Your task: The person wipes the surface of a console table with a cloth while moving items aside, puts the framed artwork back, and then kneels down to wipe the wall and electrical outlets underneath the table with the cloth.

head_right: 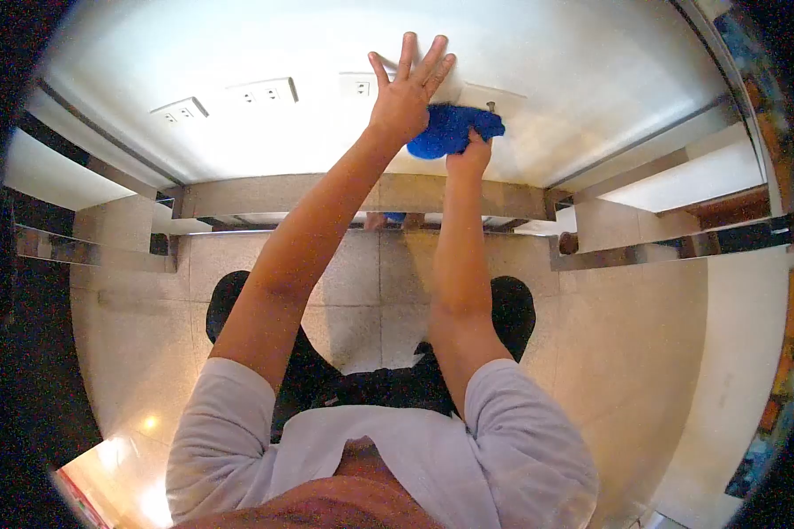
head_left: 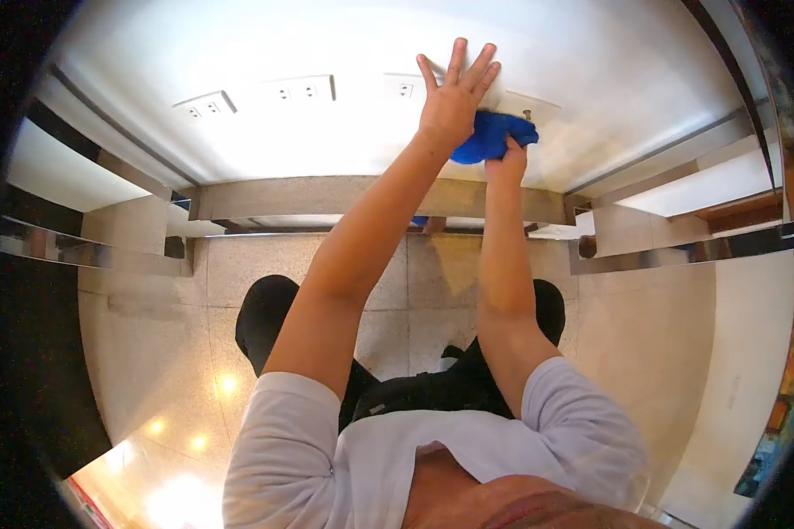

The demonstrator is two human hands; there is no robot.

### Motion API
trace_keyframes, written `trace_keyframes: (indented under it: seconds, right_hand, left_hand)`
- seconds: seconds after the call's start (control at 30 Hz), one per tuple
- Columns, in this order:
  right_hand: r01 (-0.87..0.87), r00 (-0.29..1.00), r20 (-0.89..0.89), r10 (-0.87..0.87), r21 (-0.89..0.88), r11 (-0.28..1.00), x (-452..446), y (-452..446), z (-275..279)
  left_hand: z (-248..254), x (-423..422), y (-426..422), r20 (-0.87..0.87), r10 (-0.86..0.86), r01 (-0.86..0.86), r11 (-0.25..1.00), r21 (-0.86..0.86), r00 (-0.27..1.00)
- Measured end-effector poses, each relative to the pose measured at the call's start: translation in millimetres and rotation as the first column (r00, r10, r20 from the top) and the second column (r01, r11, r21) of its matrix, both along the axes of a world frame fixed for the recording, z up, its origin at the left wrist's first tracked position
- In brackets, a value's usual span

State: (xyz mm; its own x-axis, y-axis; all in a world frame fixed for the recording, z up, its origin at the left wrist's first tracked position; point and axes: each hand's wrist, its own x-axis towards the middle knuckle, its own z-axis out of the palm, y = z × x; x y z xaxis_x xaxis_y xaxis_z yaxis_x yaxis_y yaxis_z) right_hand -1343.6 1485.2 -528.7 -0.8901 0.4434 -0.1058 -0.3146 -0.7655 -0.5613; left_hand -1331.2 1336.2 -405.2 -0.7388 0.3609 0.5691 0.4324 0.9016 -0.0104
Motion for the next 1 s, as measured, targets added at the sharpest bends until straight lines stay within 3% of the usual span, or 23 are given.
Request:
trace_keyframes:
  seconds: [0.03, 0.1, 0.17, 0.27, 0.37, 0.47, 0.6, 0.7, 0.73, 0.77, 0.83, 0.9, 1.0]
  right_hand:
    - [-0.015, 1.000, 0.006, 0.014, 0.046, 0.999, 4.4, -2.5, -0.1]
    - [-0.236, 0.970, 0.117, 0.213, 0.242, 0.941, 14.9, -5.2, -7.6]
    - [-0.464, 0.885, 0.203, 0.418, 0.421, 0.779, 22.9, -3.6, -16.9]
    - [-0.491, 0.865, 0.033, 0.500, 0.263, 0.831, 41.4, -6.0, -2.5]
    - [-0.566, 0.819, 0.029, 0.573, 0.199, 0.800, 57.3, -7.5, 10.8]
    - [-0.586, 0.796, -0.014, 0.605, 0.235, 0.776, 72.0, -9.6, 22.2]
    - [-0.637, 0.729, -0.060, 0.682, 0.304, 0.708, 85.3, -16.2, 46.6]
    - [-0.669, 0.743, 0.086, 0.663, 0.126, 0.733, 82.0, -28.2, 93.5]
    - [-0.556, 0.826, 0.188, 0.531, 0.432, 0.710, 72.1, -28.6, 98.7]
    - [-0.415, 0.901, 0.229, 0.367, 0.702, 0.580, 56.0, -29.9, 104.8]
    - [-0.121, 0.991, 0.115, 0.063, 0.987, 0.102, 35.4, -40.0, 118.3]
    - [0.105, 0.983, -0.162, -0.086, 0.882, -0.459, 28.2, -53.5, 130.4]
    - [0.086, 0.947, -0.259, -0.191, 0.775, -0.626, 28.1, -80.6, 127.0]
  left_hand:
    - [0.4, -0.2, 0.2, -0.001, 0.014, -0.014, 1.000, -0.017, 1.000]
    - [-0.5, -0.4, 1.6, -0.004, 0.006, -0.006, 1.000, -0.011, 1.000]
    - [-1.2, -1.0, -1.0, -0.008, -0.027, 0.027, 0.999, 0.029, 1.000]
    - [-1.0, -4.4, -7.4, -0.005, -0.066, 0.066, 0.998, 0.002, 0.998]
    - [-2.6, -3.8, -32.3, 0.002, -0.229, 0.228, 0.971, 0.067, 0.973]
    - [-3.9, 2.5, -79.8, -0.022, -0.464, 0.429, 0.798, 0.424, 0.885]
    - [-7.8, 27.1, -123.3, -0.011, -0.231, 0.201, 0.820, 0.536, 0.973]
    - [-27.1, 34.0, -139.7, 0.063, -0.113, 0.044, 0.753, 0.657, 0.992]
    - [-37.6, 32.7, -141.2, 0.073, -0.151, 0.054, 0.700, 0.712, 0.986]
    - [-48.3, 31.2, -140.7, 0.078, -0.192, 0.064, 0.641, 0.765, 0.978]
    - [-68.8, 31.3, -137.1, 0.068, -0.240, 0.084, 0.569, 0.818, 0.968]
    - [-78.3, 32.9, -132.0, 0.091, -0.280, 0.090, 0.571, 0.816, 0.956]
    - [-73.4, 31.8, -126.9, 0.155, -0.320, 0.050, 0.551, 0.833, 0.935]
